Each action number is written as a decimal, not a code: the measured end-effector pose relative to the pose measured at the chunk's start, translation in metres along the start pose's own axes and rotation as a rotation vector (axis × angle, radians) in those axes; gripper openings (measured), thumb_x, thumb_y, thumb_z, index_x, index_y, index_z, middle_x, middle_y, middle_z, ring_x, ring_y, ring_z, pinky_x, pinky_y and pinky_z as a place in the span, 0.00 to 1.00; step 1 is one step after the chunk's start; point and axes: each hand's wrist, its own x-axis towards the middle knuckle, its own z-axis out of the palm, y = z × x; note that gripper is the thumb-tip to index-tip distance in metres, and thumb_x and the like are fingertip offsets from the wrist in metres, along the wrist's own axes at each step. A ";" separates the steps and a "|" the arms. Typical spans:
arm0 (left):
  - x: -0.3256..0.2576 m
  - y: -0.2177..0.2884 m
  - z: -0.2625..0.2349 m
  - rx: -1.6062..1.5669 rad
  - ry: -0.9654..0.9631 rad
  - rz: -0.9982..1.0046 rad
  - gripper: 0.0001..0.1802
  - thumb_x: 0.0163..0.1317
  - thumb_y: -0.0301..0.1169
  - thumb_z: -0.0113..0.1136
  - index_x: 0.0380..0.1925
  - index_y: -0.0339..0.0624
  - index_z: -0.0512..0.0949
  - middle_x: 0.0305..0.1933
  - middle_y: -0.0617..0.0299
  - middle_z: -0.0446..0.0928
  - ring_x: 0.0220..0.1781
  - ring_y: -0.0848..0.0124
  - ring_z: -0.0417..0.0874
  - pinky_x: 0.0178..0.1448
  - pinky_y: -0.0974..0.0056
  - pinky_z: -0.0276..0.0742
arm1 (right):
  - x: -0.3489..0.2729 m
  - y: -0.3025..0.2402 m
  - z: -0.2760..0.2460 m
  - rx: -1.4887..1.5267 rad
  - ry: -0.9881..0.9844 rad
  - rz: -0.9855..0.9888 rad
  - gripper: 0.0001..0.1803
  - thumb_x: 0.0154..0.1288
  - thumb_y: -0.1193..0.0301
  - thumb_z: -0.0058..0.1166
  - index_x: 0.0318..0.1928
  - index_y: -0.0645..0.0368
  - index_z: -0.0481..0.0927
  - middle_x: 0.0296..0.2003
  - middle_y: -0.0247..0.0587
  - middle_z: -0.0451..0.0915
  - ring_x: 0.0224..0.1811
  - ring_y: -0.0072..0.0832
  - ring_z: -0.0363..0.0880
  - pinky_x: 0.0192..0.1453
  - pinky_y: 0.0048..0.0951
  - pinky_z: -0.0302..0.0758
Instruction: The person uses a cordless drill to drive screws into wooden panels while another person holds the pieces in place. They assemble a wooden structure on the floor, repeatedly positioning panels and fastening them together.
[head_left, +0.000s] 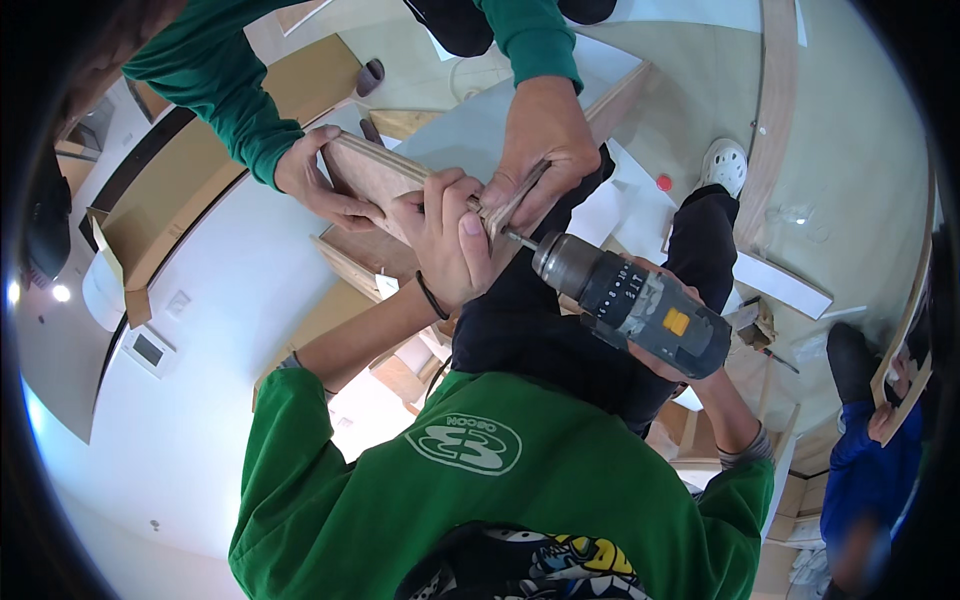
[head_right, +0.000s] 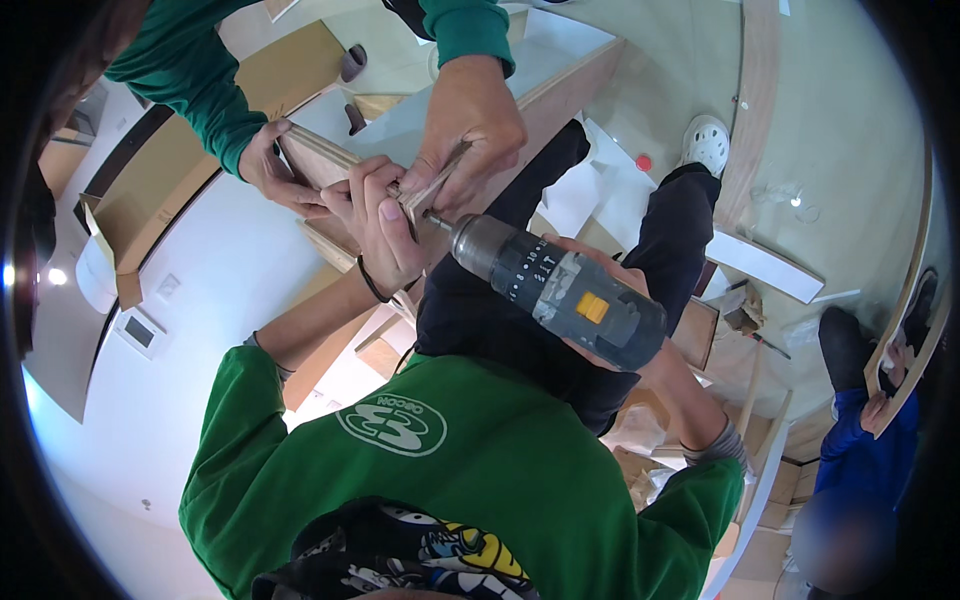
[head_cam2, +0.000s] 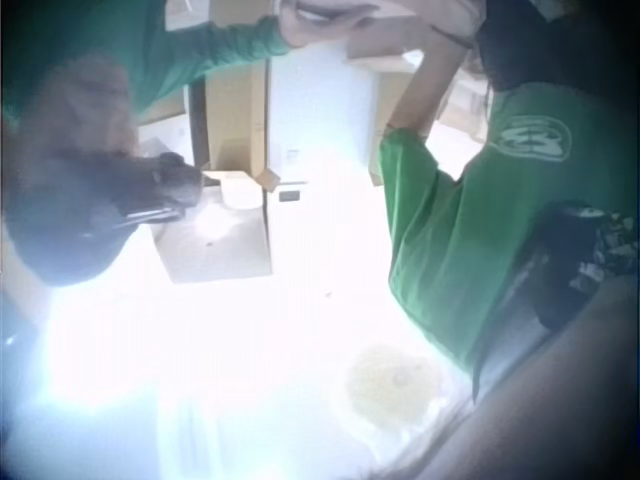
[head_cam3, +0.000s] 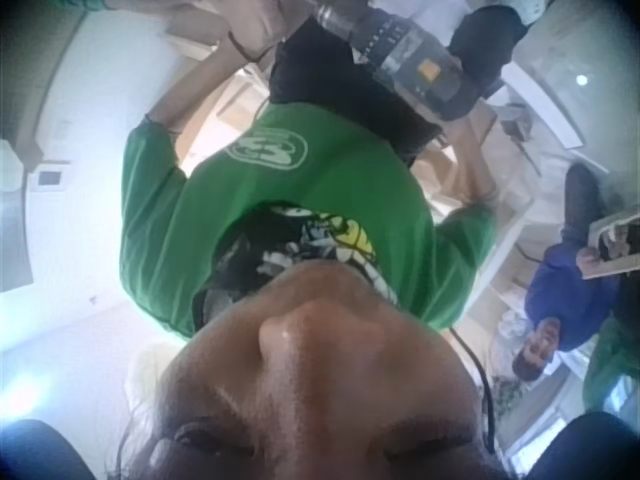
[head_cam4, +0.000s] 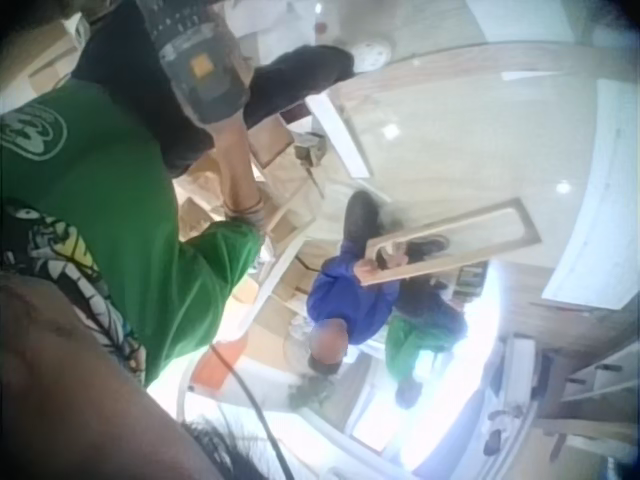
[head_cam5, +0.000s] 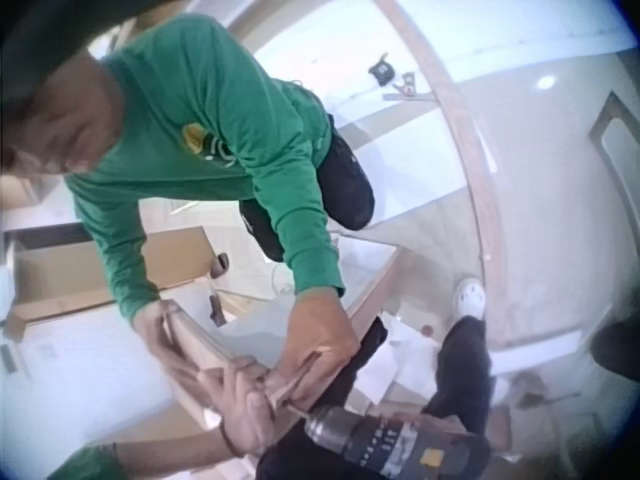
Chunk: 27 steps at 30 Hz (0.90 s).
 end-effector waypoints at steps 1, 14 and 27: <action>-0.001 0.000 0.000 -0.008 -0.001 0.000 0.14 0.59 0.30 0.37 0.37 0.32 0.70 0.42 0.52 0.71 0.44 0.59 0.69 0.48 0.57 0.55 | 0.001 0.000 0.000 -0.019 0.004 -0.009 0.41 0.44 0.74 0.65 0.62 0.59 0.66 0.43 0.35 0.80 0.42 0.22 0.81 0.51 0.23 0.75; 0.006 -0.013 0.005 -0.004 0.029 -0.009 0.13 0.61 0.29 0.38 0.38 0.36 0.71 0.43 0.52 0.71 0.39 0.58 0.65 0.48 0.58 0.56 | 0.032 -0.016 -0.013 -0.268 -0.060 -0.200 0.35 0.50 0.71 0.63 0.61 0.61 0.68 0.43 0.38 0.82 0.42 0.25 0.82 0.50 0.24 0.76; 0.003 -0.007 -0.028 -0.165 -0.036 0.037 0.13 0.64 0.32 0.44 0.43 0.38 0.74 0.45 0.52 0.72 0.41 0.58 0.68 0.51 0.57 0.58 | -0.162 -0.054 0.020 -0.109 0.400 0.118 0.41 0.51 0.76 0.62 0.66 0.60 0.58 0.50 0.41 0.76 0.42 0.24 0.76 0.48 0.26 0.74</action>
